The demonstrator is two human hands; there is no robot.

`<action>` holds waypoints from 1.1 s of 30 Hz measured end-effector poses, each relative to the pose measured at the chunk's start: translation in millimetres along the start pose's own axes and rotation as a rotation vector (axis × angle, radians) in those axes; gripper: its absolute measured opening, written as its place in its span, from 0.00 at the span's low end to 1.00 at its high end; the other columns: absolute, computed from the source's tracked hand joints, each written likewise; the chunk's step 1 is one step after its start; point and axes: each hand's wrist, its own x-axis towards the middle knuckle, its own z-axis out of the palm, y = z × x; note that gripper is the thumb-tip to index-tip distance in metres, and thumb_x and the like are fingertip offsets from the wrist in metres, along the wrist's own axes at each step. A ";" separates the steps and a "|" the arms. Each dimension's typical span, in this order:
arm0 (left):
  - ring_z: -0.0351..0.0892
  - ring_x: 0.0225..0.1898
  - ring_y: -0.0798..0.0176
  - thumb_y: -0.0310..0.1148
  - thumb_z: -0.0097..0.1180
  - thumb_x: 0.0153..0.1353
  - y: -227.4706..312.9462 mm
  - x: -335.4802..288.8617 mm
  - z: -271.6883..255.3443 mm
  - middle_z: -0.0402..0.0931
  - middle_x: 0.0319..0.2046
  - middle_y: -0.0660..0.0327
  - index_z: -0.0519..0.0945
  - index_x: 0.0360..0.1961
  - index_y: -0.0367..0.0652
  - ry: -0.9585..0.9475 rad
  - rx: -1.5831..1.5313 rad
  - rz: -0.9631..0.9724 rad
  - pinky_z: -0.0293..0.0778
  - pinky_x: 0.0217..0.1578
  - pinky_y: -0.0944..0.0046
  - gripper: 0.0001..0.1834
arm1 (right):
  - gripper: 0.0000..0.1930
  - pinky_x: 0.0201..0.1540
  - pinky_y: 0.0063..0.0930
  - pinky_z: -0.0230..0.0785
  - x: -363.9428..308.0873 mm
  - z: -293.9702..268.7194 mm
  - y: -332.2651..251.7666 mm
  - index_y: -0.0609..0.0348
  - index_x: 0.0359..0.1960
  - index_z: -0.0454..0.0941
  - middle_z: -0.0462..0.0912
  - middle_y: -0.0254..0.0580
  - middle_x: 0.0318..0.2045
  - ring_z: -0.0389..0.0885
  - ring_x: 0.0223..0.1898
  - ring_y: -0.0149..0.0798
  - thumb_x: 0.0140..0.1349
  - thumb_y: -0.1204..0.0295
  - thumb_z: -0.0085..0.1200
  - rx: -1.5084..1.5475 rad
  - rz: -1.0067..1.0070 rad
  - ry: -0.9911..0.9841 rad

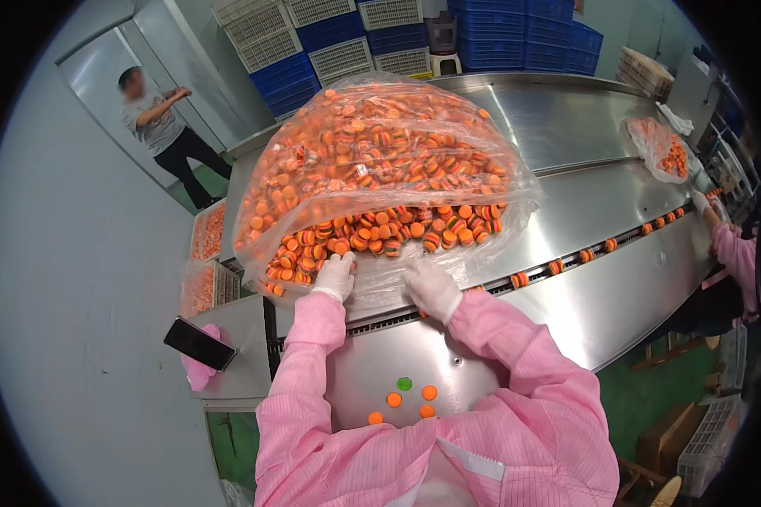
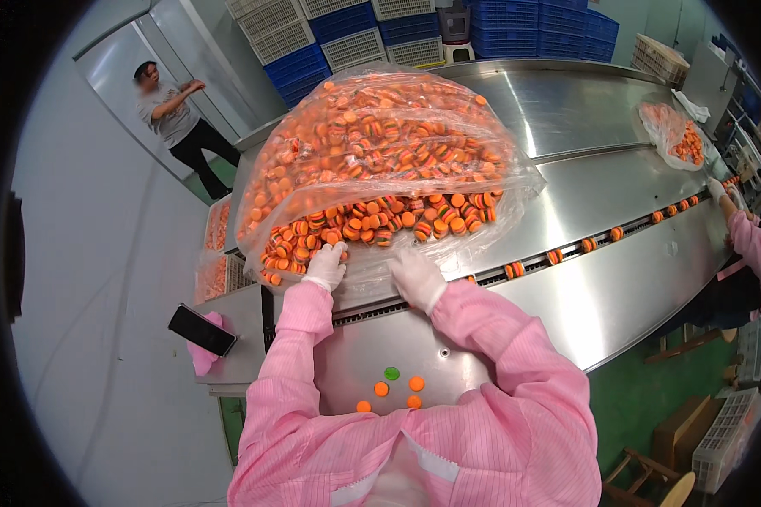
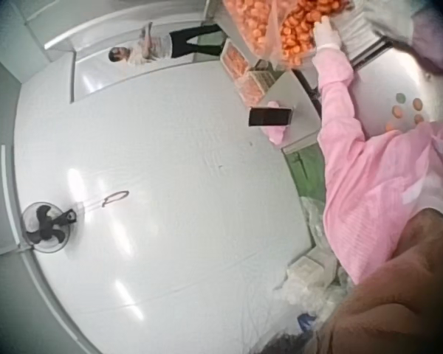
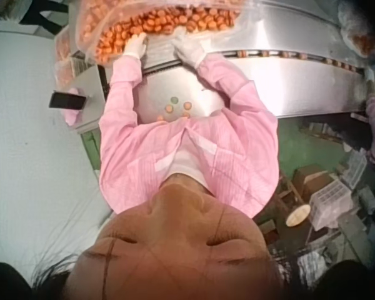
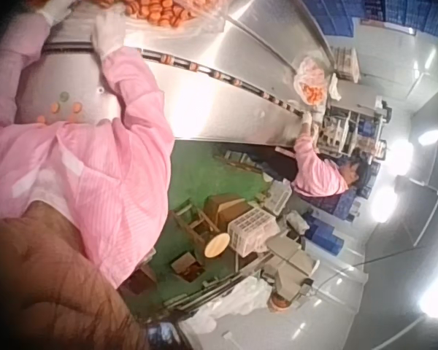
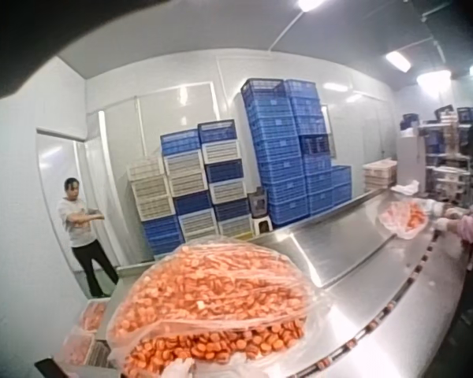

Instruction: The person picks up small orange and green circular candy pieces from a large plastic bag and places them onto a moving conveyor belt. They arrange the pieces in a single file line as the belt moves them away.

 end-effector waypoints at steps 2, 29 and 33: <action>0.73 0.38 0.47 0.25 0.53 0.46 4.1 10.8 -11.2 0.71 0.35 0.50 0.70 0.41 0.46 -0.132 -0.026 0.002 0.70 0.39 0.52 0.18 | 0.06 0.39 0.40 0.67 28.4 14.8 17.0 0.60 0.32 0.71 0.72 0.53 0.34 0.73 0.37 0.53 0.51 0.75 0.48 -0.009 0.084 0.090; 0.73 0.43 0.43 0.25 0.44 0.52 16.9 22.8 -4.4 0.68 0.43 0.44 0.68 0.44 0.39 -0.201 0.197 -0.076 0.71 0.42 0.51 0.16 | 0.09 0.32 0.26 0.70 -24.6 2.7 -10.9 0.62 0.38 0.75 0.78 0.42 0.24 0.77 0.27 0.34 0.56 0.75 0.49 0.842 0.631 -0.310; 0.73 0.44 0.44 0.29 0.48 0.52 8.0 14.5 -7.1 0.68 0.44 0.46 0.70 0.43 0.40 -0.212 0.168 -0.010 0.71 0.42 0.52 0.15 | 0.19 0.39 0.39 0.70 -33.3 -4.1 4.5 0.64 0.38 0.71 0.79 0.56 0.30 0.78 0.34 0.52 0.50 0.62 0.54 0.183 0.569 -0.398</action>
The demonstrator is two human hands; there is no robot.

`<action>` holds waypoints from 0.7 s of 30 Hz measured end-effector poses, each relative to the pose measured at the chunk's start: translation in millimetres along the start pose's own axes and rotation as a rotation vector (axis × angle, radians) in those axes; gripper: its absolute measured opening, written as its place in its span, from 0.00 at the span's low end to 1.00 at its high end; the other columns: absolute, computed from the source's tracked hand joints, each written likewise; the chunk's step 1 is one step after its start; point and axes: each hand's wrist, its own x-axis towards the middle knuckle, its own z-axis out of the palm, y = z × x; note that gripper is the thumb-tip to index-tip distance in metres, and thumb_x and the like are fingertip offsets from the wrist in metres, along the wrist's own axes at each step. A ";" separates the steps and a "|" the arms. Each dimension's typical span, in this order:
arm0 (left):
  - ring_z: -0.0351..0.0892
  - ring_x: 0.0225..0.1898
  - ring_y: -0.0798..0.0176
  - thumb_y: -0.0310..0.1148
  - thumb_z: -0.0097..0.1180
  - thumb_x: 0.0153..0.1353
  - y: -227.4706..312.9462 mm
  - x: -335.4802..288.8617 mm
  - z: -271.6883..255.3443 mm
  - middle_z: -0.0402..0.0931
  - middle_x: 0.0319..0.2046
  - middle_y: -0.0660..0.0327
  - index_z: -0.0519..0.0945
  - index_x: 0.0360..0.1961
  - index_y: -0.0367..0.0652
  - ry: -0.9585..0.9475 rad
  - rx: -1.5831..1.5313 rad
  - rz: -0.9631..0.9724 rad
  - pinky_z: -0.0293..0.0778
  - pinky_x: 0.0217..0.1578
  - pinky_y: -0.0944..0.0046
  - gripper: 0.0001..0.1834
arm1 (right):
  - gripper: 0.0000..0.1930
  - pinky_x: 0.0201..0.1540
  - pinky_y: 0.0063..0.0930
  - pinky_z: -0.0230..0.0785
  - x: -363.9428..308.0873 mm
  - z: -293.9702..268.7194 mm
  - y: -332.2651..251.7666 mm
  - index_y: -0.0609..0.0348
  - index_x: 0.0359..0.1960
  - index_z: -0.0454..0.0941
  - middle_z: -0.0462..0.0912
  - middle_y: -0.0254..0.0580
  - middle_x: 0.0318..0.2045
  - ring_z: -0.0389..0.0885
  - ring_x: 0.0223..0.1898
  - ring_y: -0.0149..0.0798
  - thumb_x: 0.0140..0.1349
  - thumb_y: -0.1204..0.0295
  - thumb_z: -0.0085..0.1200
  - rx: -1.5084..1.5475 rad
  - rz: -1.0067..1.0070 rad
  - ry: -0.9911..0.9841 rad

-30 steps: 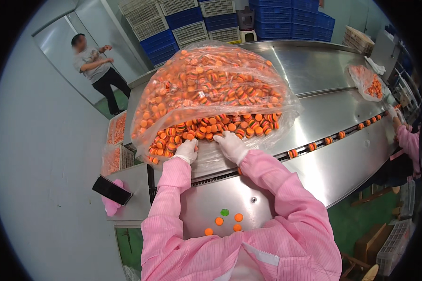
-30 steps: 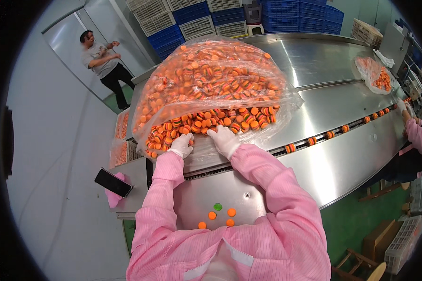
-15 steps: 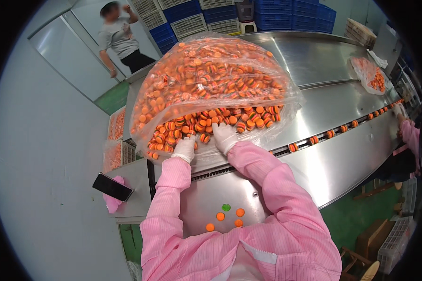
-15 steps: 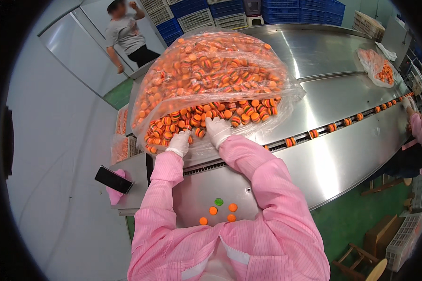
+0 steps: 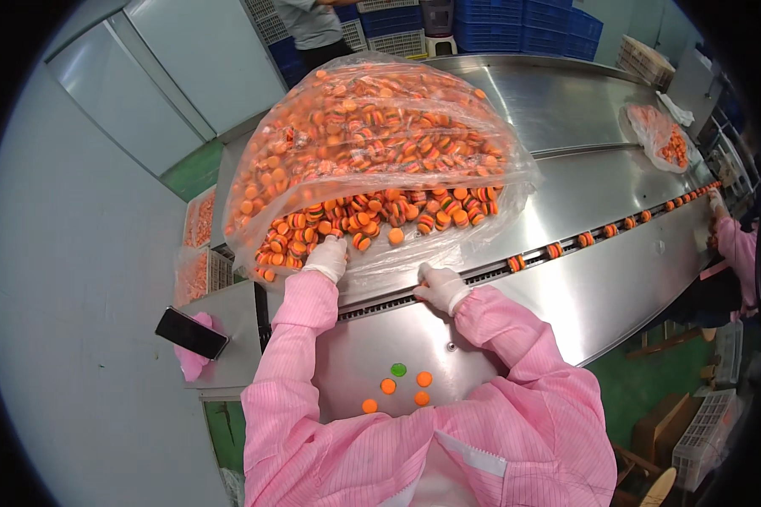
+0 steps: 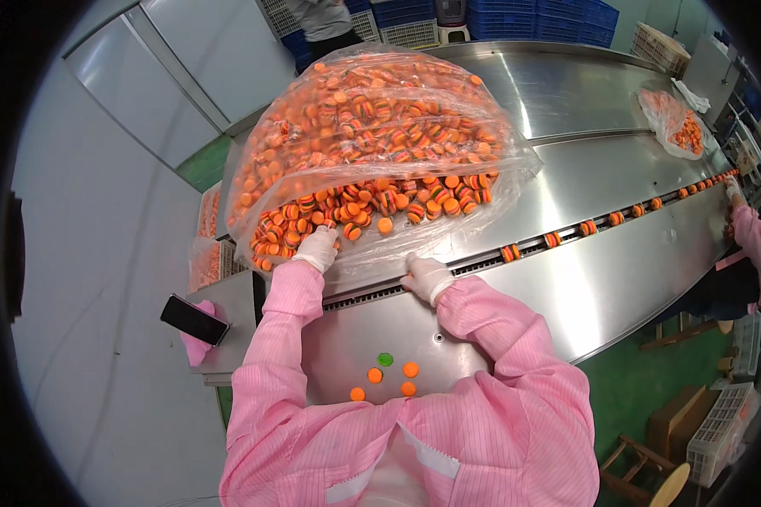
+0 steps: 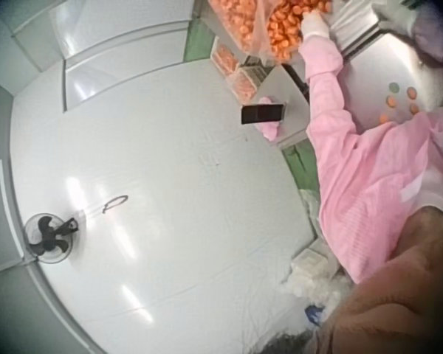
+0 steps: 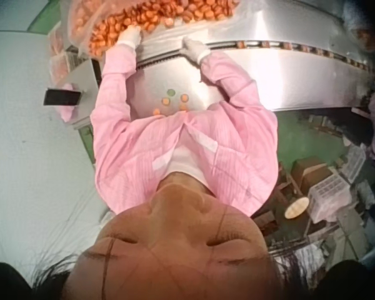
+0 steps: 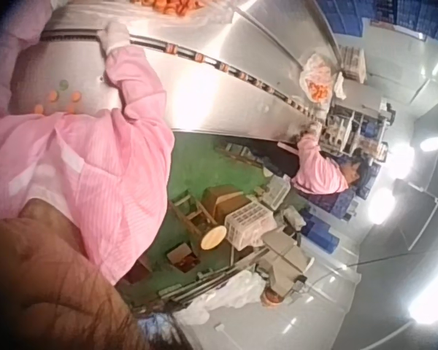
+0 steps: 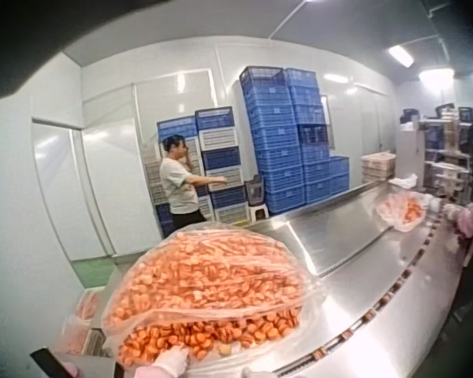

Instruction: The person picks up small orange and green circular candy pieces from a large plastic bag and places them onto a moving conveyor belt. They arrange the pieces in a single file line as the belt moves them away.

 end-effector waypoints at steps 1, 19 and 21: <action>0.73 0.44 0.44 0.30 0.49 0.52 -2.9 -3.3 -1.5 0.69 0.44 0.47 0.70 0.42 0.40 -0.010 -0.014 0.008 0.71 0.43 0.53 0.14 | 0.22 0.40 0.41 0.70 -2.0 -7.7 -1.2 0.65 0.39 0.71 0.79 0.59 0.31 0.78 0.35 0.54 0.48 0.60 0.54 -0.061 0.082 -0.001; 0.72 0.36 0.61 0.28 0.59 0.48 -45.3 -44.8 8.6 0.69 0.32 0.59 0.72 0.40 0.45 0.275 -0.552 0.022 0.69 0.39 0.66 0.16 | 0.09 0.37 0.41 0.70 64.1 19.5 -43.3 0.59 0.35 0.69 0.72 0.56 0.35 0.76 0.35 0.54 0.52 0.73 0.48 -0.071 -0.327 0.340; 0.72 0.37 0.66 0.25 0.58 0.49 -47.3 -47.6 16.1 0.69 0.34 0.61 0.71 0.39 0.44 0.276 -0.834 0.000 0.69 0.40 0.68 0.15 | 0.08 0.38 0.40 0.68 38.8 26.7 -34.4 0.58 0.33 0.69 0.72 0.53 0.36 0.75 0.36 0.52 0.51 0.72 0.50 -0.077 -0.508 0.277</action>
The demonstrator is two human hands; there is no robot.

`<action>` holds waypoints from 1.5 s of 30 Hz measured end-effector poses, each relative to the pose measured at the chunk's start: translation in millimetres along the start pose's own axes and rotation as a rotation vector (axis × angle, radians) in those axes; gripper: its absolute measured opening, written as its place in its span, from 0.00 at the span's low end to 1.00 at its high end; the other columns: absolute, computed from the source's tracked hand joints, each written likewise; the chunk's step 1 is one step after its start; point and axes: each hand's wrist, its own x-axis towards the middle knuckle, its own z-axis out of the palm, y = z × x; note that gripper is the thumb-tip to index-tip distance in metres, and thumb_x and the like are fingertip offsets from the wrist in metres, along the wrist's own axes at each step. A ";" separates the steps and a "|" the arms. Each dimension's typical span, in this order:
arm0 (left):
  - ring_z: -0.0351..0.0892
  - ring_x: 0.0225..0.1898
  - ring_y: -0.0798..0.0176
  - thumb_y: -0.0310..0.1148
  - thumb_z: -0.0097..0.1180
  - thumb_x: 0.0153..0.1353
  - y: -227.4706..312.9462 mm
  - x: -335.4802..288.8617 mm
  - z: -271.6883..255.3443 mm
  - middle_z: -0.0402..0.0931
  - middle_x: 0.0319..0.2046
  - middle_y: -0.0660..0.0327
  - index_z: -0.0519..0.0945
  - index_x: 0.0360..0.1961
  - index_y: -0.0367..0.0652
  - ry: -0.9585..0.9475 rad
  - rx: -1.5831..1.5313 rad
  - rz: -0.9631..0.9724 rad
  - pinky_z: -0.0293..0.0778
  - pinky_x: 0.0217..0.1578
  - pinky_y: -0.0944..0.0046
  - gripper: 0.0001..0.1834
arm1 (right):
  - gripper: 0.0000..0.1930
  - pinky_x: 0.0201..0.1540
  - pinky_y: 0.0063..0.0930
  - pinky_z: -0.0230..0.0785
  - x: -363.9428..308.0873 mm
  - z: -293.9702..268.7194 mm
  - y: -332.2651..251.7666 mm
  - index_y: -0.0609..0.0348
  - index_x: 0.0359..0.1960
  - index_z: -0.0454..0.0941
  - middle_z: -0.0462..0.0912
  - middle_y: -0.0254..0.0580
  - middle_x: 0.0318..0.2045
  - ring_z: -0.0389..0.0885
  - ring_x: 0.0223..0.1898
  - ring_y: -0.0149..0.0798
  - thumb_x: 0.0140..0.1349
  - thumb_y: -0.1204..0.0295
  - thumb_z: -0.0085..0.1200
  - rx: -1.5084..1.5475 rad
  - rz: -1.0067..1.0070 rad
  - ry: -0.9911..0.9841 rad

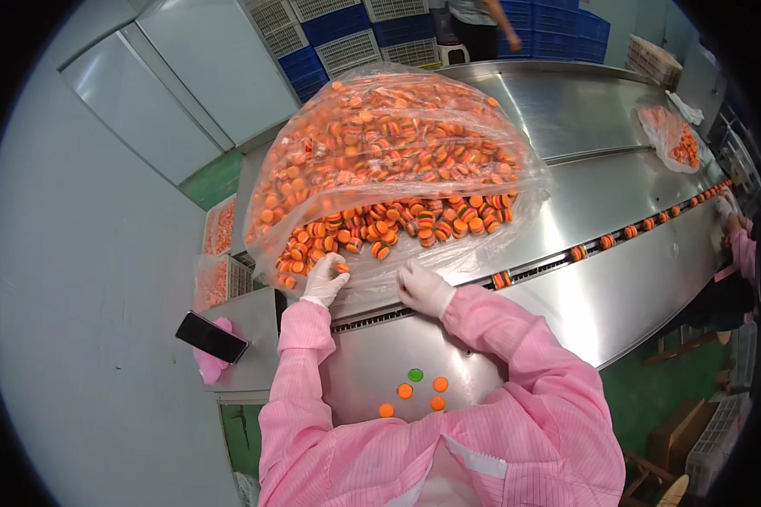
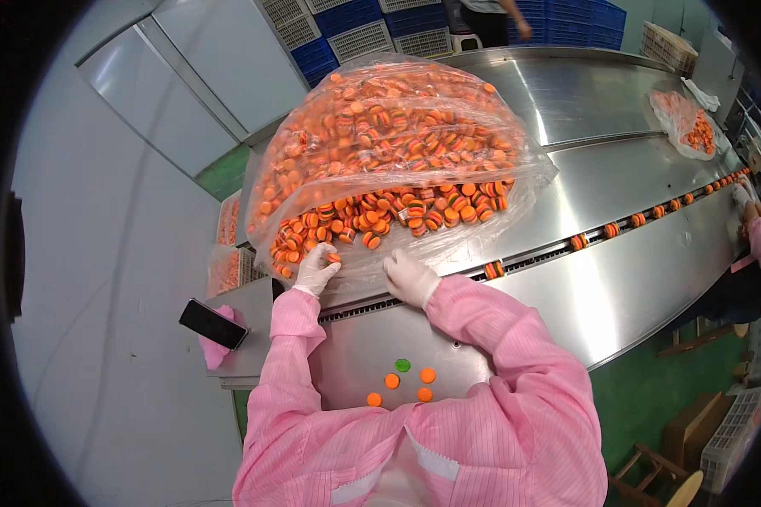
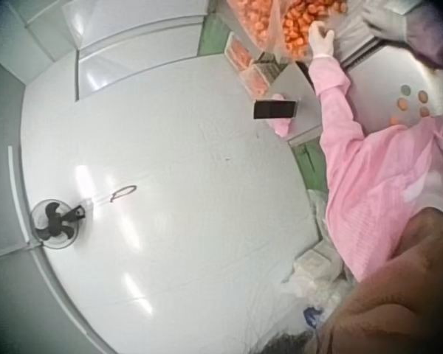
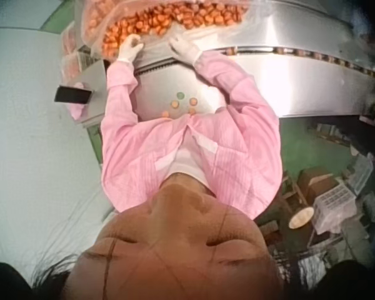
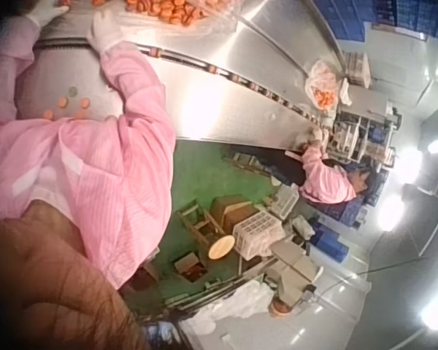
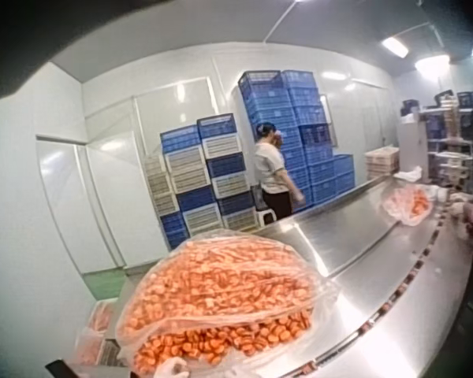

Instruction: The person picks up small orange and green circular candy pieces from a large plastic bag and places them onto a moving conveyor belt. They arrange the pieces in a single file line as the belt moves them away.

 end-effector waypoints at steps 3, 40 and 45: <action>0.71 0.37 0.72 0.22 0.58 0.50 -5.2 -5.3 10.1 0.69 0.34 0.65 0.70 0.38 0.43 -0.024 -0.327 -0.034 0.69 0.39 0.71 0.14 | 0.08 0.42 0.40 0.65 -40.2 -3.7 6.1 0.56 0.30 0.68 0.72 0.47 0.36 0.73 0.40 0.49 0.49 0.71 0.51 -0.031 -0.167 -0.086; 0.74 0.44 0.67 0.18 0.51 0.54 112.1 -81.9 87.4 0.73 0.44 0.62 0.68 0.54 0.38 -0.039 0.096 0.333 0.69 0.45 0.70 0.24 | 0.09 0.35 0.20 0.69 -53.1 -47.8 -62.1 0.63 0.37 0.74 0.75 0.38 0.31 0.74 0.31 0.27 0.52 0.80 0.54 0.869 0.640 0.207; 0.70 0.50 0.67 0.19 0.50 0.53 107.0 -84.8 97.6 0.70 0.47 0.61 0.66 0.55 0.37 -0.172 -0.777 0.004 0.66 0.49 0.69 0.25 | 0.11 0.37 0.23 0.70 -60.5 -44.3 -64.1 0.61 0.38 0.75 0.76 0.40 0.31 0.77 0.34 0.33 0.53 0.83 0.50 0.550 0.194 0.342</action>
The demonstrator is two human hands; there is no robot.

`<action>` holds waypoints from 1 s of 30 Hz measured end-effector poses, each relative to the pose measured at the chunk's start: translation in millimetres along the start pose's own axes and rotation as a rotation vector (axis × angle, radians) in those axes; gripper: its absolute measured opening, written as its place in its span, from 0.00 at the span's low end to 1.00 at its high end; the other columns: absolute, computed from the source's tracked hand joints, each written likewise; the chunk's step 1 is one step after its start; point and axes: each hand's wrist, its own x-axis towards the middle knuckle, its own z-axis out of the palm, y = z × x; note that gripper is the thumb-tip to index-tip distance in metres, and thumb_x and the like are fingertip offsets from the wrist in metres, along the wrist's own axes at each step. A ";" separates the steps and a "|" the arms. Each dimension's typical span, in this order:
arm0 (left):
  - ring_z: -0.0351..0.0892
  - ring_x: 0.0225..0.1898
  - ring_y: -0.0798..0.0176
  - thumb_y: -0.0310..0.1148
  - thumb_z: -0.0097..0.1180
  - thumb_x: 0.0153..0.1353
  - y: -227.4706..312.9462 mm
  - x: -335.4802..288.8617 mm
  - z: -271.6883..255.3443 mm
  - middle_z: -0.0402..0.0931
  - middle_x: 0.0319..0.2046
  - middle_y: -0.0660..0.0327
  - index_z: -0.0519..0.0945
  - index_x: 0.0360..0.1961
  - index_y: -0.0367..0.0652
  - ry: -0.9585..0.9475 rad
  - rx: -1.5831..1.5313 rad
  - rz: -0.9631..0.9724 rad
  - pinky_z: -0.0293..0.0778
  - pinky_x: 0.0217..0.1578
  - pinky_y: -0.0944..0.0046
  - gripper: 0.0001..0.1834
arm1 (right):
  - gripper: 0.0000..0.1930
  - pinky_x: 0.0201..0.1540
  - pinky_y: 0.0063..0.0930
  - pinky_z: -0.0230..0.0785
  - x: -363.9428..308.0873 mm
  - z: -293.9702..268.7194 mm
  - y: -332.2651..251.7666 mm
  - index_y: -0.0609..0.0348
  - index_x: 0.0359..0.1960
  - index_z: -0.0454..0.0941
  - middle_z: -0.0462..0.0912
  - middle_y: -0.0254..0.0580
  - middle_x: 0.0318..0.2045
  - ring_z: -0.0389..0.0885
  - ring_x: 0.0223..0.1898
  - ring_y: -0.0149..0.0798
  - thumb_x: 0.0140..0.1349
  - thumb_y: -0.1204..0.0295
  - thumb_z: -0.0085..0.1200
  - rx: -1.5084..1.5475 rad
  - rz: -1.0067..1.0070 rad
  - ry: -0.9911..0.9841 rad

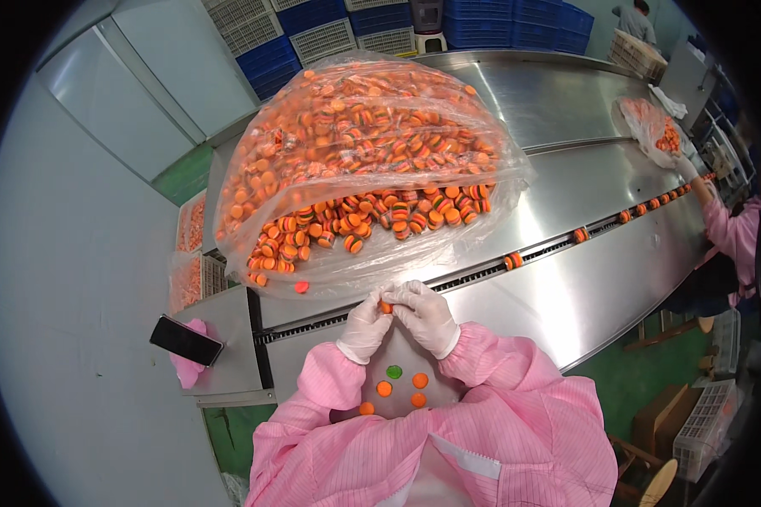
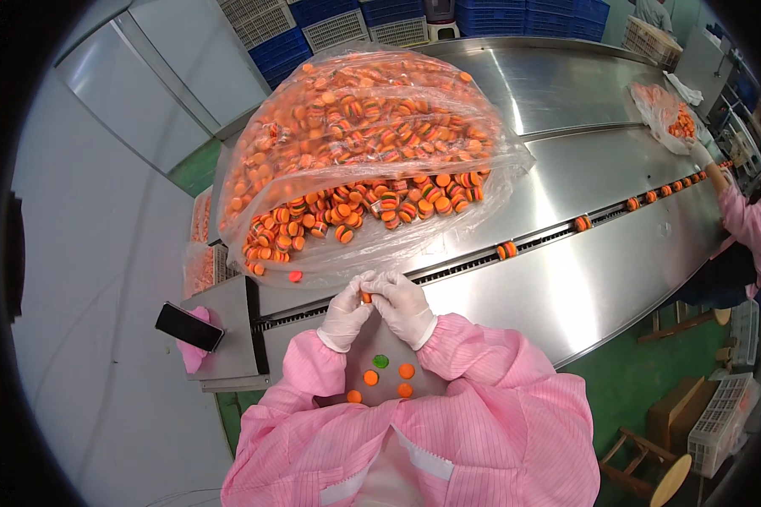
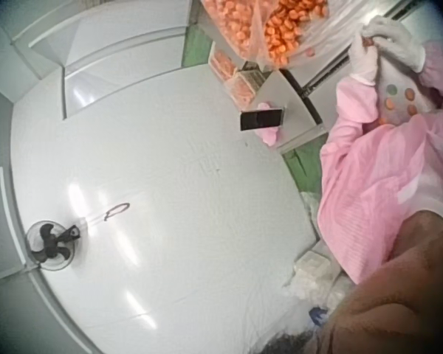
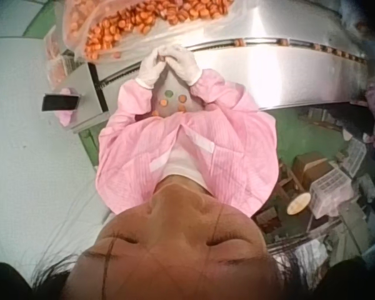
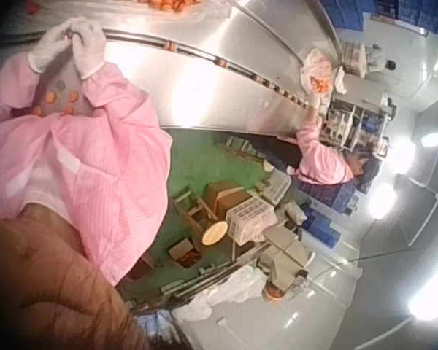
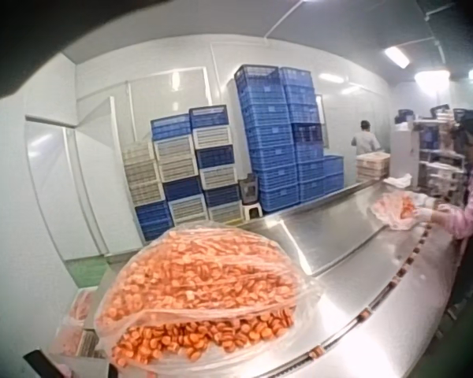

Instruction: The person picks up small orange and green circular candy pieces from a large plastic bag and places them onto a moving conveyor belt. They arrange the pieces in a single file line as the belt moves them away.

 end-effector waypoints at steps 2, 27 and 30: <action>0.67 0.52 0.67 0.21 0.50 0.54 -0.9 -0.9 0.1 0.69 0.49 0.61 0.65 0.55 0.36 -0.056 -0.272 -0.032 0.65 0.51 0.69 0.25 | 0.12 0.38 0.23 0.70 -0.2 -2.1 1.9 0.61 0.41 0.75 0.76 0.40 0.32 0.77 0.35 0.33 0.53 0.83 0.49 0.002 -0.072 -0.043; 0.76 0.41 0.55 0.17 0.48 0.53 5.3 -11.6 -41.2 0.71 0.43 0.56 0.71 0.47 0.30 0.150 -0.247 -0.292 0.76 0.45 0.61 0.18 | 0.14 0.38 0.40 0.68 126.8 -17.1 45.6 0.56 0.38 0.71 0.72 0.53 0.34 0.73 0.39 0.52 0.49 0.69 0.56 -0.750 0.133 0.060; 0.74 0.43 0.58 0.16 0.46 0.54 3.2 -7.9 -33.5 0.67 0.43 0.57 0.71 0.48 0.30 0.132 -0.197 -0.188 0.76 0.45 0.60 0.18 | 0.20 0.39 0.42 0.69 147.4 -4.8 57.7 0.58 0.43 0.69 0.72 0.54 0.35 0.74 0.41 0.51 0.51 0.62 0.58 -0.990 0.323 -0.055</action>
